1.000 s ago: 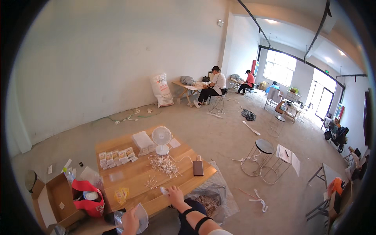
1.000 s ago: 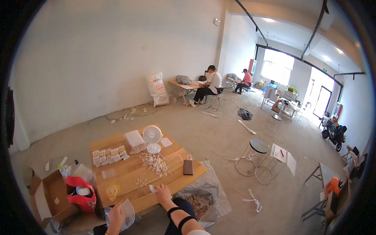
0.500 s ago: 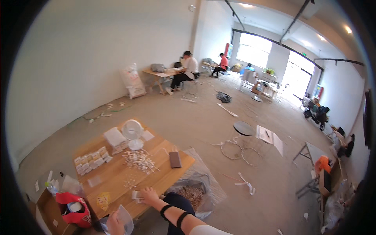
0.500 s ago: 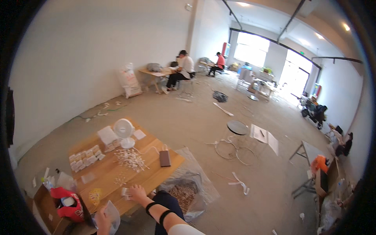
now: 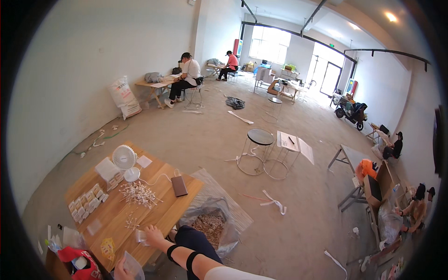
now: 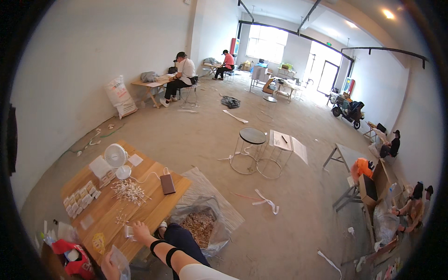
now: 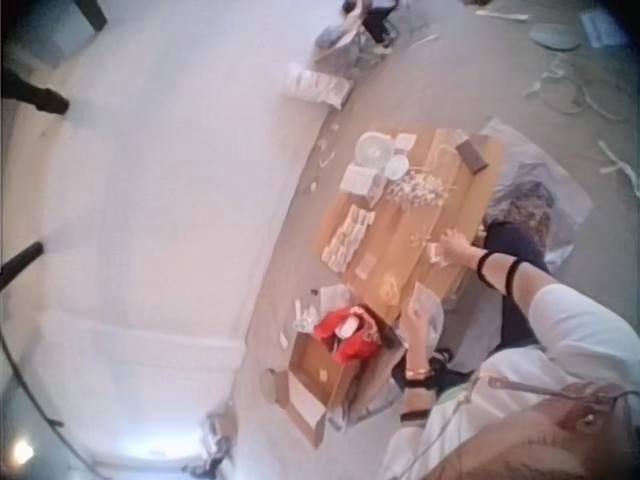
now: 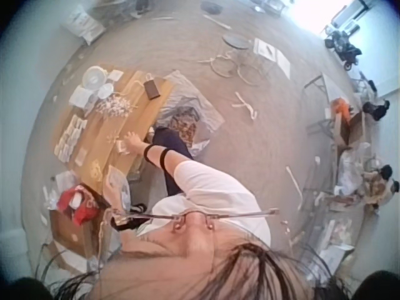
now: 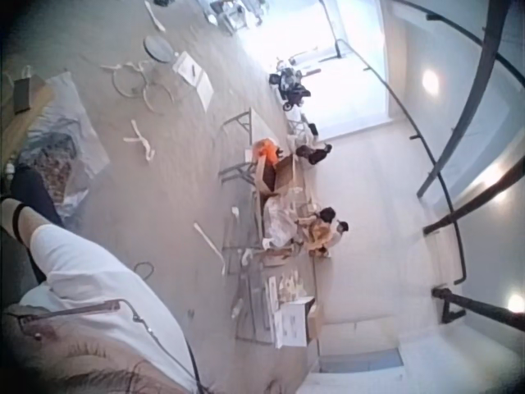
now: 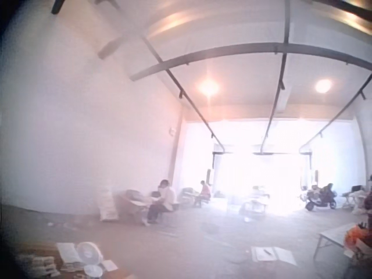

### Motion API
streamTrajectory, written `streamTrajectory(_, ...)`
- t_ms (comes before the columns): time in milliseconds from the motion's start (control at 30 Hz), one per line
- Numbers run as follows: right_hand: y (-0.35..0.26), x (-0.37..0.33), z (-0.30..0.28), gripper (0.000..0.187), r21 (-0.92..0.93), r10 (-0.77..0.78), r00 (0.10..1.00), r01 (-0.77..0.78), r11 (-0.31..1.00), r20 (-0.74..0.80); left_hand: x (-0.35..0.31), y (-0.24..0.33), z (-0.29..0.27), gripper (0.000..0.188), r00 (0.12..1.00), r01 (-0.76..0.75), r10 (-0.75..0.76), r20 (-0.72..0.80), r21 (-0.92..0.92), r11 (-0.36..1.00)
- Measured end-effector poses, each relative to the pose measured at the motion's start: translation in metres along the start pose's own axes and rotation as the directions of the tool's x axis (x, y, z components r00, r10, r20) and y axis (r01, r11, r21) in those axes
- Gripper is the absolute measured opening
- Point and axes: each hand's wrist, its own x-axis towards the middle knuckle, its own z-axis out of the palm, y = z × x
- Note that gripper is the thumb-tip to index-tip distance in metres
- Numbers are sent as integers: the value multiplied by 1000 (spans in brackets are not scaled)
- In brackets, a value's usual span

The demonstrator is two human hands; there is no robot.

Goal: Sorting cotton swabs on a desk and placing them into a plastic bag.

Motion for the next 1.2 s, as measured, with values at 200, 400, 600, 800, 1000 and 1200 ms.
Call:
streamTrajectory(200,18,-5,3,46,81,-23,998,18,997,56,10,-54,32,39,996,47,-47,70,8,999)
streamTrajectory(400,2,-21,-1,42,421,-6,999,25,907,-48,22,-91,46,36,987,156,-142,78,-229,961)
streamTrajectory(600,-79,-51,-55,58,890,-309,949,189,416,-57,35,-115,54,34,965,262,-242,104,-439,859)
streamTrajectory(800,-75,-100,-77,58,655,-372,928,279,702,4,14,-84,54,33,971,237,-210,110,-522,819)
streamTrajectory(1000,-105,-119,-20,29,117,-587,776,577,808,229,-41,-22,32,33,996,66,-32,82,-456,888)
streamTrajectory(1200,-50,-115,7,32,223,-527,603,758,613,-600,-47,62,27,32,972,-160,215,93,-411,898)
